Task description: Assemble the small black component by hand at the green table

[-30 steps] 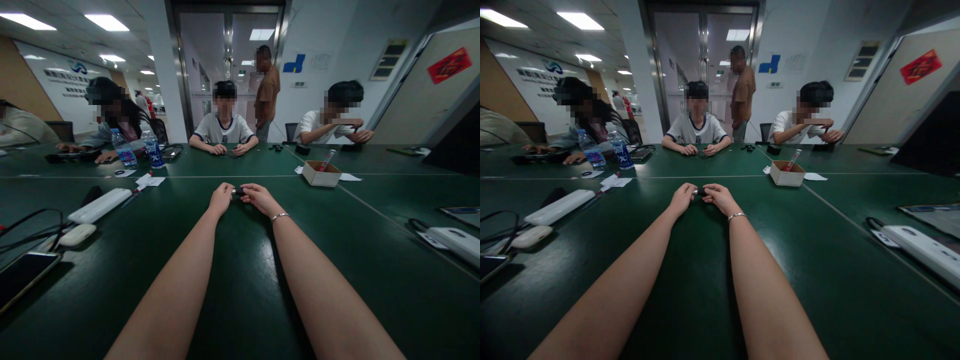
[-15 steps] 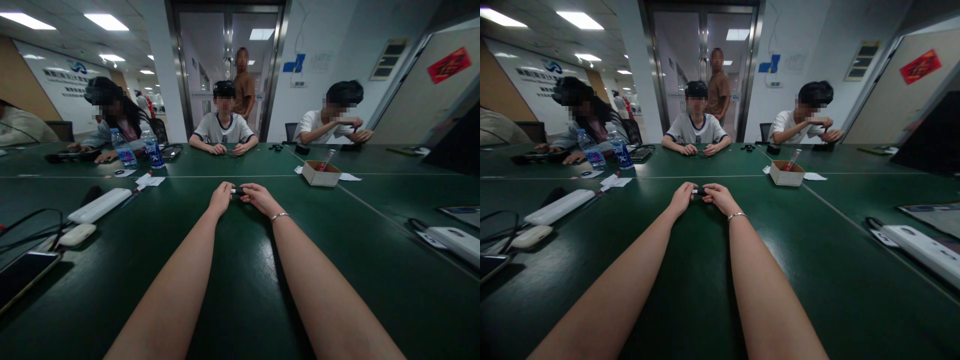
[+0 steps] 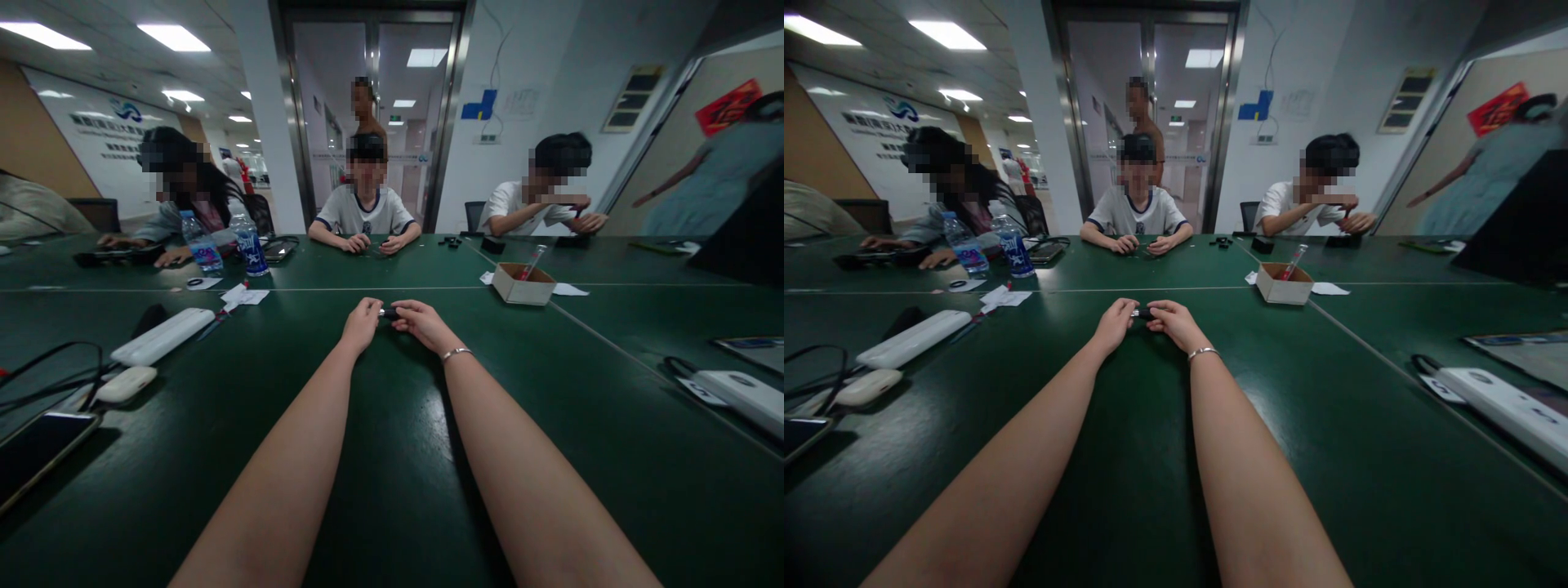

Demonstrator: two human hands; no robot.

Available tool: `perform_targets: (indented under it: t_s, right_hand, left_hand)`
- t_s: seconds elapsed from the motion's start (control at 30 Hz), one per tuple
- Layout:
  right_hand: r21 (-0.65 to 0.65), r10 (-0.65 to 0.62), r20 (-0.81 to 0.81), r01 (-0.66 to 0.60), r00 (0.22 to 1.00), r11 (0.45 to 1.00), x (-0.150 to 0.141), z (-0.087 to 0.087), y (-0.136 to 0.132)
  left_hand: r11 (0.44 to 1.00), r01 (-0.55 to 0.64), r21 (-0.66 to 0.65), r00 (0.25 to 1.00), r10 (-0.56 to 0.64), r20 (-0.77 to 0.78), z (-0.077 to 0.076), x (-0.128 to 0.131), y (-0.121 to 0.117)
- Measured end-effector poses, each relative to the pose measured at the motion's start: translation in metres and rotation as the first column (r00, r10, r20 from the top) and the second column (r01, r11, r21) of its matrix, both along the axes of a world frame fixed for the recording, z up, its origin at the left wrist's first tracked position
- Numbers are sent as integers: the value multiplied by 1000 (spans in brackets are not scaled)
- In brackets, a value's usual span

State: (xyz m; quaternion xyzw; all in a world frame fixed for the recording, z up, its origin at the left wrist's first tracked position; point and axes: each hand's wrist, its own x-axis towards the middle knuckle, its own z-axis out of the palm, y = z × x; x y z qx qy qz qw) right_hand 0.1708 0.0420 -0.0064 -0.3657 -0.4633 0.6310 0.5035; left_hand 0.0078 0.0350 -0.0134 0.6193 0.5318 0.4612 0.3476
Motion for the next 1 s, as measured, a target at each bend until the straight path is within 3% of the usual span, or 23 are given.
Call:
perform_targets:
  t_s: [0.33, 1.0]
  right_hand:
    - [-10, -14, 7, 14, 1000, 1000, -2, 4, -4]
    - [-10, -2, 8, 2, 1000, 1000, 0, 3, -3]
  left_hand:
    - [998, -28, 64, 999, 30, -28, -2, 1, 2]
    - [999, -19, 40, 999, 20, -26, -2, -1, 3]
